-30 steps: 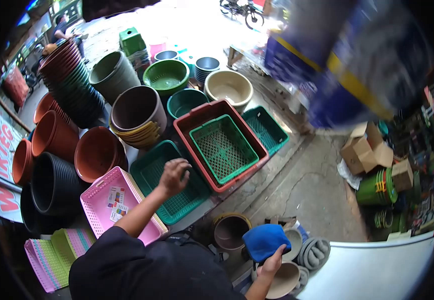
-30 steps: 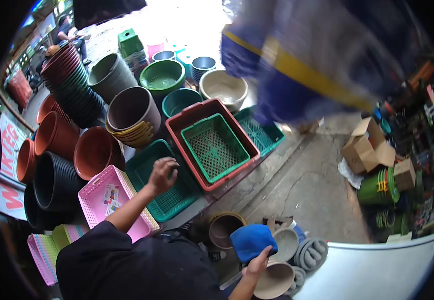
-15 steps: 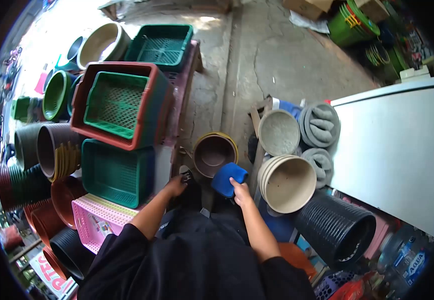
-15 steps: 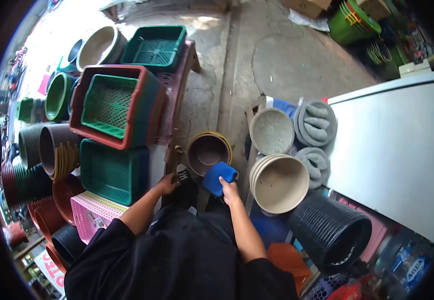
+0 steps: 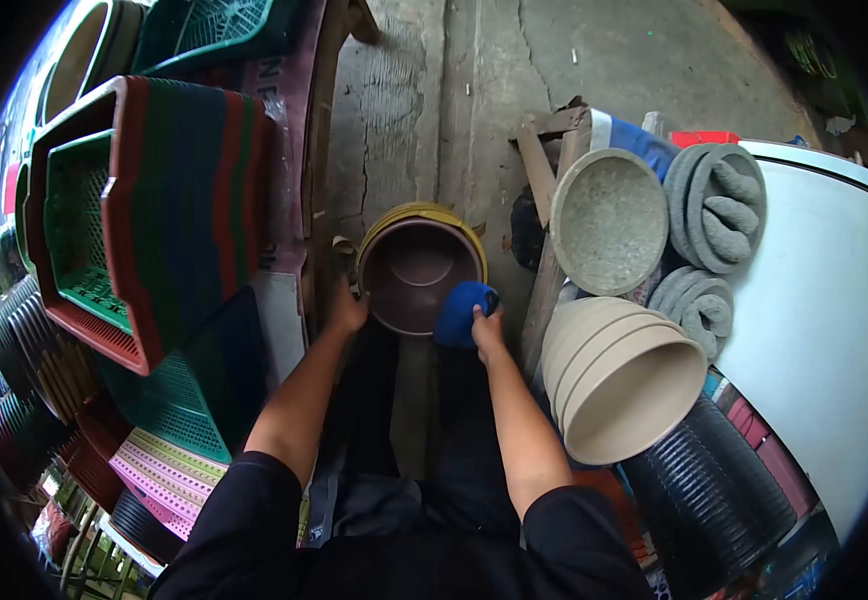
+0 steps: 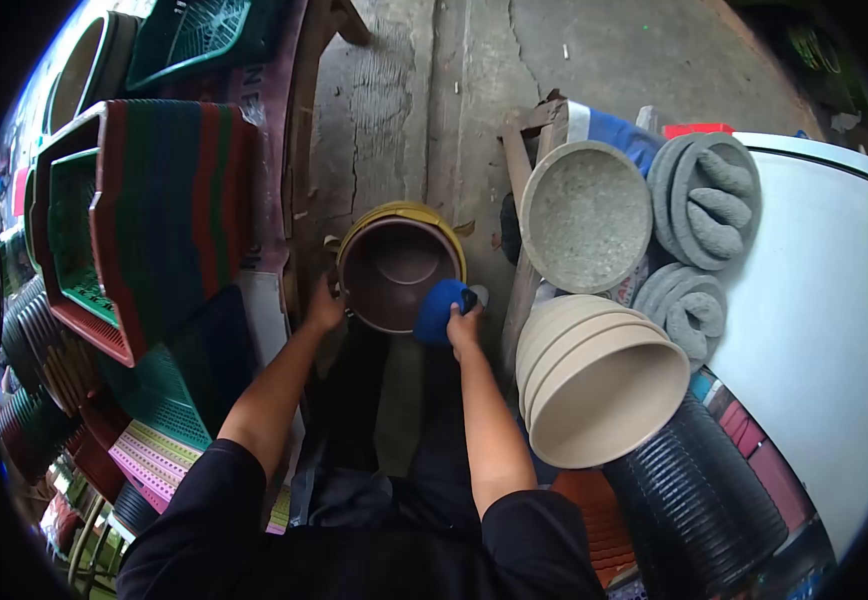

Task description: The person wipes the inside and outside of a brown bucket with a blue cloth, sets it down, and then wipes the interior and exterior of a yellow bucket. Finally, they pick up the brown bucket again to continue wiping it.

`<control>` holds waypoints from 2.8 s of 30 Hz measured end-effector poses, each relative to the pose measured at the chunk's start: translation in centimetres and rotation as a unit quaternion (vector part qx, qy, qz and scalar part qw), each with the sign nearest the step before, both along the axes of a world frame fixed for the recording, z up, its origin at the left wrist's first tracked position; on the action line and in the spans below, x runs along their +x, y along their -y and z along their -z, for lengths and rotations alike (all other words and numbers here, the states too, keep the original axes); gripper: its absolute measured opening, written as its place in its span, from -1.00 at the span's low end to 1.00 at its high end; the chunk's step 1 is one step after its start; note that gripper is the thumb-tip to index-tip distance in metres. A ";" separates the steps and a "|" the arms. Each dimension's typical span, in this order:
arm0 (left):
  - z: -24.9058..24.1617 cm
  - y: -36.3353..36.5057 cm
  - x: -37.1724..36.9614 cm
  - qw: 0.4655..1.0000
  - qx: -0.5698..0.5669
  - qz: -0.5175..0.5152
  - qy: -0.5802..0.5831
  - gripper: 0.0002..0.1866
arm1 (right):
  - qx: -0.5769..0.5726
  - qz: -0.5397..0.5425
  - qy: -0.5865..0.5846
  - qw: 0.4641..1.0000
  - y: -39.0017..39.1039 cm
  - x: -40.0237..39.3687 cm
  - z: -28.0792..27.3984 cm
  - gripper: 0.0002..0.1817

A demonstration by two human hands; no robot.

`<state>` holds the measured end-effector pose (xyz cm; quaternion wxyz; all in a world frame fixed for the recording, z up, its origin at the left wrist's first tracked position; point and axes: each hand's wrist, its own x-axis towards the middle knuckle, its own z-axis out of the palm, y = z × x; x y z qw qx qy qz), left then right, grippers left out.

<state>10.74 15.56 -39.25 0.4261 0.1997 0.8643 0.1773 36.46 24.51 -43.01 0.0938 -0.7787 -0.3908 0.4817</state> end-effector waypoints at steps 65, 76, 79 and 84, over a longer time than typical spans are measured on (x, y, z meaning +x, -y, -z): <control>-20.2 2.4 -0.2 0.988 0.145 -0.043 -0.029 -0.57 | 0.107 -0.036 -0.188 0.976 0.8 -0.4 -23.5 -0.64; -9.0 -0.5 0.1 0.994 0.105 -0.031 -0.027 -0.54 | 0.099 -0.079 -0.037 0.991 1.5 -0.4 -9.0 -0.59; -5.3 -0.2 0.3 0.996 0.080 -0.038 -0.018 -0.53 | 0.078 -0.065 -0.020 0.995 1.7 -0.9 -6.0 -0.61; -1.0 -0.5 0.2 0.993 0.065 0.011 -0.097 -0.52 | 0.117 -0.091 0.089 0.985 1.2 -2.0 -2.8 -0.64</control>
